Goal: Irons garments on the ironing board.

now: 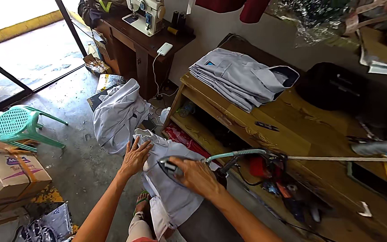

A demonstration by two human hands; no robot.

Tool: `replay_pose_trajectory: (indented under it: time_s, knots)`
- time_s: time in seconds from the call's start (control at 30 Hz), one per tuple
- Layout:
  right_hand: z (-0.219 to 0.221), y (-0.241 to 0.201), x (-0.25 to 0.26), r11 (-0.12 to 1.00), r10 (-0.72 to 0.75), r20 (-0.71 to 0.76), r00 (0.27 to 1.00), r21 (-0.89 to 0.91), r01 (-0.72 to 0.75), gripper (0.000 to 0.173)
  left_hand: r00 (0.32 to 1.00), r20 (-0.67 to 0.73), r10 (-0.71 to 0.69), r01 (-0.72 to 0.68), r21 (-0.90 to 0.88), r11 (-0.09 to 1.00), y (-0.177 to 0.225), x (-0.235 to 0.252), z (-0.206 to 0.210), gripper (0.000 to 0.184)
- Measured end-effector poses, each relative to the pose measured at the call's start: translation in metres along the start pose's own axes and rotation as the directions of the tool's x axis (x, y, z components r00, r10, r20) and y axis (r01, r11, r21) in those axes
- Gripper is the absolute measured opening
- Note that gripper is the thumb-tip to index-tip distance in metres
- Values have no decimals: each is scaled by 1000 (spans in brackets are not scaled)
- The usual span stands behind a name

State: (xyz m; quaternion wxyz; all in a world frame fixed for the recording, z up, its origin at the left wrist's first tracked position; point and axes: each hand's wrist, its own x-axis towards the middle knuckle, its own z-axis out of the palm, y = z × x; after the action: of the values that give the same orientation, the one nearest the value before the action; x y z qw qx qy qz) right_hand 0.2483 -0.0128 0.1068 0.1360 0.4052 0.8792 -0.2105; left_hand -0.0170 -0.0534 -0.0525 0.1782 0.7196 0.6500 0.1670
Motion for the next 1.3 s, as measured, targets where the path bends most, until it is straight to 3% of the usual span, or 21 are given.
replay_pose_trajectory:
  time_s: [0.1,0.2,0.27,0.33,0.37,0.47,0.6,0.7,0.87,1.13,1.3]
  knots:
    - [29,8,-47,984,-144,-7,990,-102,143,58,1000,5,-9,9,-24,1000,0,2,0,47]
    - [55,27,-88,974,-206,-107,973,-122,193,63,999,5,-34,35,-17,999,9,1,-5,46]
    - [61,35,-109,988,-150,-196,969,-76,138,64,988,-146,-49,48,-16,999,23,-4,-6,43]
    - [58,36,-120,999,-40,-287,957,-1,41,62,907,-420,-14,15,1,1000,41,-9,0,34]
    - [57,36,-120,999,13,-332,943,37,-1,61,876,-483,14,-20,-7,1000,51,-8,2,31]
    - [52,32,-98,994,98,-404,910,74,-74,58,920,-374,115,-159,-88,983,68,5,14,37]
    - [29,27,-53,963,261,-221,940,126,-238,59,978,-98,184,-188,-38,981,44,33,30,52]
    - [22,23,-47,975,223,-135,965,57,-217,58,976,-8,217,-217,-32,976,32,38,25,56]
    - [28,11,-58,995,78,7,997,-70,-78,58,974,44,221,-219,-42,975,29,43,20,59]
    - [75,20,-117,986,-80,-91,993,-151,66,66,974,46,220,-219,-30,975,28,43,22,59]
    - [72,26,-138,998,5,-125,992,-68,-14,64,977,45,210,-209,-18,978,31,44,21,58]
